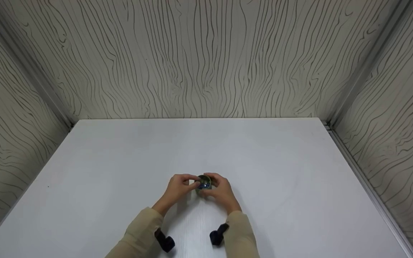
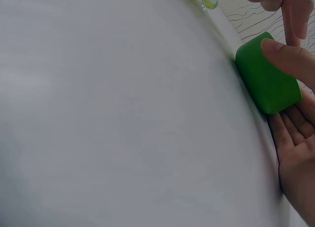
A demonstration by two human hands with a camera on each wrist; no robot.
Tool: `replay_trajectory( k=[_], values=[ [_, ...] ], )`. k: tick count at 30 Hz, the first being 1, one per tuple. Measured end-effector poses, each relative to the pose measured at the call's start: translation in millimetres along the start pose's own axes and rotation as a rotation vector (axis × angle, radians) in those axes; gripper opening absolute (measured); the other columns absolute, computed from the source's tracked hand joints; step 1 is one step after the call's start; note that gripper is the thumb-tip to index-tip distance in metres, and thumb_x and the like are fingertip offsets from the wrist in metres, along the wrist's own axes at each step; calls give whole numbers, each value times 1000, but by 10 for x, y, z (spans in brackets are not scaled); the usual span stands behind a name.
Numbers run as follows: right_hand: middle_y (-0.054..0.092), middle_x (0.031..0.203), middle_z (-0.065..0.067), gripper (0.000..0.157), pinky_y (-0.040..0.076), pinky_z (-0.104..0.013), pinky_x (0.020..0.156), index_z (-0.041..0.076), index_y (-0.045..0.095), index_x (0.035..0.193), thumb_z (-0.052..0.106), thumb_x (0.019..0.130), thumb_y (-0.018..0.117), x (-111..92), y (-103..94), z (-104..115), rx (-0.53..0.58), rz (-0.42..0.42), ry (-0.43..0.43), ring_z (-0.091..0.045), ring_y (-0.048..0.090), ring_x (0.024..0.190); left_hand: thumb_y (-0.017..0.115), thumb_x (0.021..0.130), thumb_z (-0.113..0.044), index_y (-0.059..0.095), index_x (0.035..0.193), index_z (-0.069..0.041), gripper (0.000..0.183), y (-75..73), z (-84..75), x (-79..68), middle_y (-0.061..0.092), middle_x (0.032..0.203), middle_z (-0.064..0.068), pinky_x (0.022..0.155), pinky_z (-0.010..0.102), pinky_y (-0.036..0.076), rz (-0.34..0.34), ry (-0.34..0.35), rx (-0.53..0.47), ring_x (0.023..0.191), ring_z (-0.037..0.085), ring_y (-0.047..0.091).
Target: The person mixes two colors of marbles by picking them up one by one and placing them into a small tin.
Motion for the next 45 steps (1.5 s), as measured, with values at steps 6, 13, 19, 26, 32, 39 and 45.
replay_trajectory(
  k=[6, 13, 19, 26, 32, 39, 45],
  values=[
    [55, 137, -22, 63, 38, -46, 111, 1, 52, 134, 12, 78, 78, 12, -3, -10, -11, 0, -7, -38, 49, 133, 70, 83, -14, 76, 94, -7, 15, -43, 8, -4, 35, 53, -11, 47, 16, 23, 4, 13, -18, 47, 3, 30],
    [55, 138, -22, 64, 37, -46, 111, 1, 52, 134, 11, 76, 79, 14, -5, -8, -16, -1, -12, -38, 49, 133, 70, 83, -13, 77, 94, -8, 14, -112, 51, -14, 34, 53, -11, 48, 17, 23, -11, -1, -12, 49, 3, 30],
    [55, 137, -22, 64, 37, -46, 111, 0, 52, 133, 11, 76, 79, 19, 0, -5, -15, 0, -20, -38, 50, 132, 70, 83, -12, 77, 94, -8, 14, -141, 62, -19, 34, 55, -10, 49, 17, 24, -18, -4, -7, 50, 3, 30],
    [55, 136, -23, 65, 38, -46, 111, -1, 52, 133, 13, 76, 80, 7, -1, 12, -27, -2, -22, -38, 51, 131, 70, 84, -12, 76, 94, -7, 13, -203, 74, -17, 35, 57, -9, 52, 17, 25, -32, -1, -38, 53, 4, 31],
    [55, 136, -24, 65, 42, -41, 108, -1, 53, 133, 16, 76, 80, -6, -6, 40, -56, -10, -57, -37, 53, 129, 69, 84, -13, 76, 94, -5, 15, -279, 110, -16, 32, 53, -9, 51, 16, 23, -51, 20, -56, 50, 4, 29],
    [53, 138, -23, 65, 39, -46, 110, 1, 53, 133, 16, 76, 80, 0, 1, 19, -44, -10, -25, -39, 50, 132, 68, 86, -16, 75, 98, -6, 16, -368, 243, -37, 38, 55, -8, 49, 16, 30, -46, -50, -107, 48, 4, 38],
    [51, 141, -22, 66, 36, -46, 112, 1, 51, 135, 14, 77, 79, -3, 13, 17, -38, -2, 4, -38, 47, 134, 68, 87, -17, 74, 100, -6, 17, -413, 329, -54, 40, 58, -6, 49, 17, 32, -50, -95, -134, 51, 6, 39]
  ],
)
Point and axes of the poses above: each hand's wrist, its own x-axis towards the middle knuckle, its own y-axis out of the palm, z = x × y, the point moved 10 cm from there along x, towards the middle knuckle
